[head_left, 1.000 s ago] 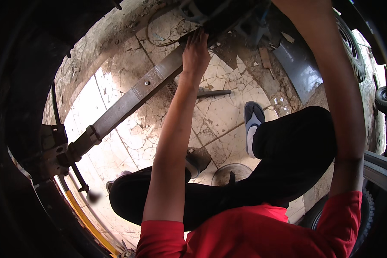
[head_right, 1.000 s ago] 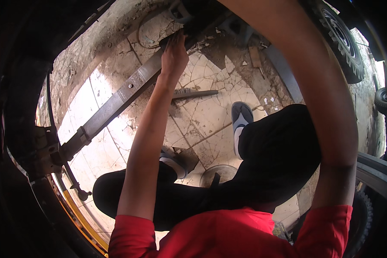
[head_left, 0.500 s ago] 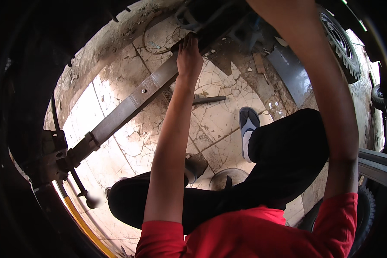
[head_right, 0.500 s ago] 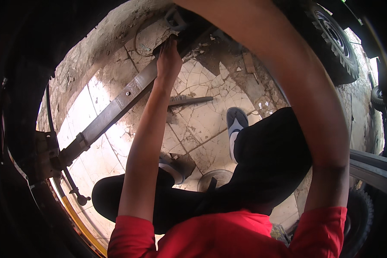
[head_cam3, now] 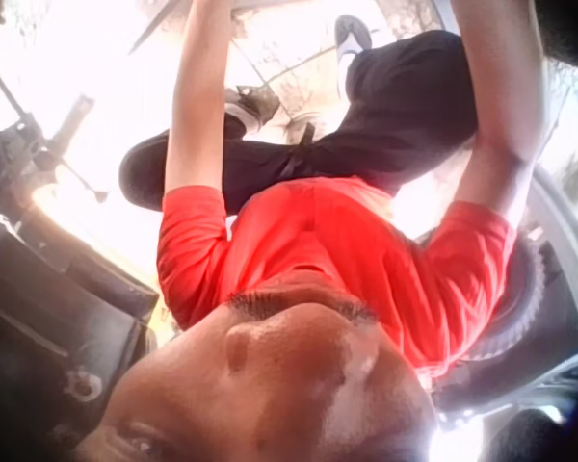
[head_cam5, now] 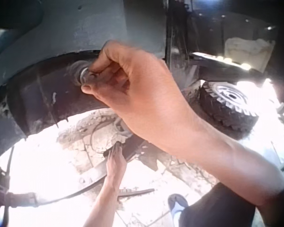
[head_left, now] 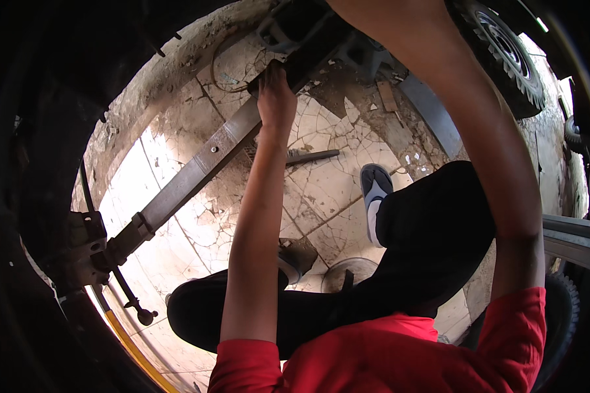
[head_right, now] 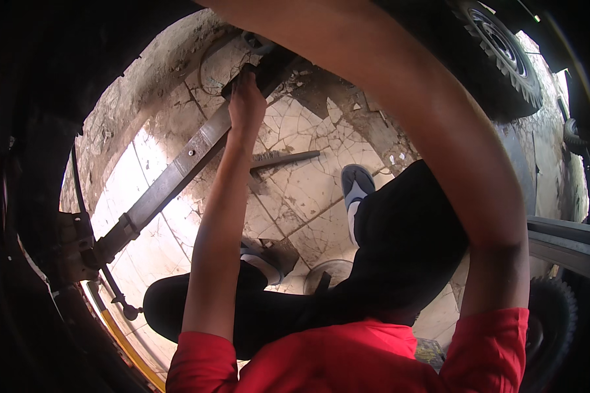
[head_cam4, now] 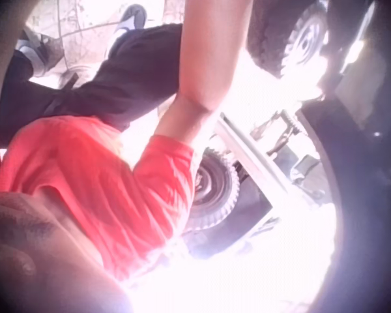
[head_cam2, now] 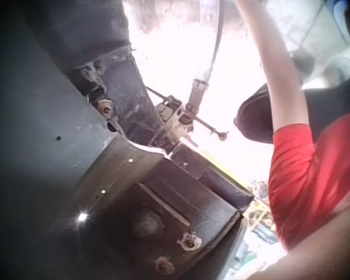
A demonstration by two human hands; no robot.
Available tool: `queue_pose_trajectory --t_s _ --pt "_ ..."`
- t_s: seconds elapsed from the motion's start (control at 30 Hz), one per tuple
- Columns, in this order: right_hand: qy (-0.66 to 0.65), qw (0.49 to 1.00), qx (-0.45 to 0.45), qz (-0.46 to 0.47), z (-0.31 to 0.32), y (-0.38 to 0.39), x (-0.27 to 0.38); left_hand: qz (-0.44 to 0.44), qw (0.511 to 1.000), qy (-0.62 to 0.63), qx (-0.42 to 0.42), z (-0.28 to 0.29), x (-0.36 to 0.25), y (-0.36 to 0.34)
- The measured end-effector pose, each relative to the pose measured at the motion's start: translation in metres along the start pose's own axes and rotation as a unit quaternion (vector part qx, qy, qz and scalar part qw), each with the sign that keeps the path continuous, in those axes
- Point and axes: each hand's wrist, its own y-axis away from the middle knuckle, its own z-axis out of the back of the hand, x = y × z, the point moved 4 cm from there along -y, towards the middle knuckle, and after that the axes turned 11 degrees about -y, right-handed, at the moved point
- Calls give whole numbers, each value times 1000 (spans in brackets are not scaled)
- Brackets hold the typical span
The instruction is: The person sits under a raised vehicle and repeatedly aligns and presses a metal bar into place along the undercarriage. They use both hands to hold and adjust the bar against the frame, occasionally repositioning it to fit.
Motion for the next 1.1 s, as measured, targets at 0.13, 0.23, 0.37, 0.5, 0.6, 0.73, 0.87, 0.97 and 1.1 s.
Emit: queue_pose_trajectory --t_s 0.13,0.23,0.37,0.5,0.6,0.73,0.87,0.97,1.1 --pt "-146 985 64 -67 1 -7 -23 -128 981 -36 -138 -17 0 34" --pt "-121 972 121 -159 30 -15 -4 -128 984 -15 -127 -19 -6 3" --pt "-36 969 98 -225 25 -18 10 -47 998 -20 -34 -7 -1 1" --pt "-75 969 90 -217 30 -20 14 -160 981 -30 -108 -11 -4 30" --pt "-59 993 65 -75 25 -6 10 -173 980 -20 -98 -11 -3 32" --pt "-77 983 90 -140 27 -13 8 -88 994 -8 -61 -9 -4 16" --pt "-91 983 113 -113 27 -15 6 -94 991 -31 -87 -14 -11 18" --pt "-138 981 138 -9 38 -6 -12 -205 968 -5 -146 -11 -19 31" --pt "-66 972 158 -162 29 -14 6 -128 986 14 -102 -12 -6 15"
